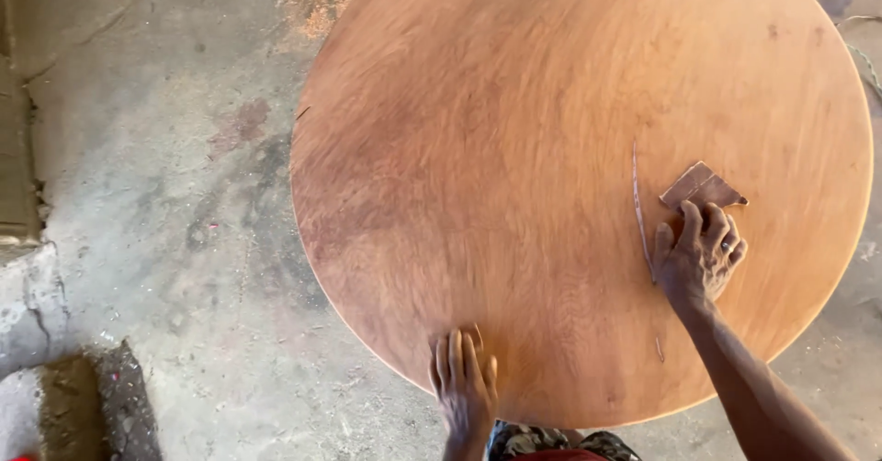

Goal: Sand the surface of a round wooden table top using sandpaper.

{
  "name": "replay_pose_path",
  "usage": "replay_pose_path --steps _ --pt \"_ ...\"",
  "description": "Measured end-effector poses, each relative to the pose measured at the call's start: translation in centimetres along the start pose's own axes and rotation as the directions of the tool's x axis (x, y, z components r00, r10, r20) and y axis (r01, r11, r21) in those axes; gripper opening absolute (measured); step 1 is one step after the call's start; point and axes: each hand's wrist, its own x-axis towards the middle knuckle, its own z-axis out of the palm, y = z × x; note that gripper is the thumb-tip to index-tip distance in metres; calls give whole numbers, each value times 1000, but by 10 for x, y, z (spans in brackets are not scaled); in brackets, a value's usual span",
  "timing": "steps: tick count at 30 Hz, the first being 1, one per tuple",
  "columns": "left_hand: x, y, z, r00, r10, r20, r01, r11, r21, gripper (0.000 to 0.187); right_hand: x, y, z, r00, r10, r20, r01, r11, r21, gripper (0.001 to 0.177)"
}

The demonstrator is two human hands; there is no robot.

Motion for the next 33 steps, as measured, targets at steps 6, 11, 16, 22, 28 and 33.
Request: replay_pose_path --steps 6,11,16,22,28,33 --pt "44 -9 27 1000 -5 -7 4 999 -52 65 0 -3 -1 1000 15 19 -14 1000 -10 45" --pt "207 -44 91 991 124 -59 -127 990 -58 71 5 -9 -6 997 44 58 -42 998 -38 40" --pt "405 -73 174 951 276 -138 -282 959 -29 77 12 -12 -1 990 108 92 -103 993 -62 42" --pt "592 -72 229 963 270 11 -267 956 -123 69 24 -19 -3 989 114 96 -109 992 -58 48" --pt "499 -68 206 958 283 -53 -287 956 -64 71 23 -17 -5 997 61 46 -59 997 -44 41" --pt "258 -52 165 897 317 -308 -389 898 -206 64 9 -11 -5 999 31 19 -30 998 -52 42"
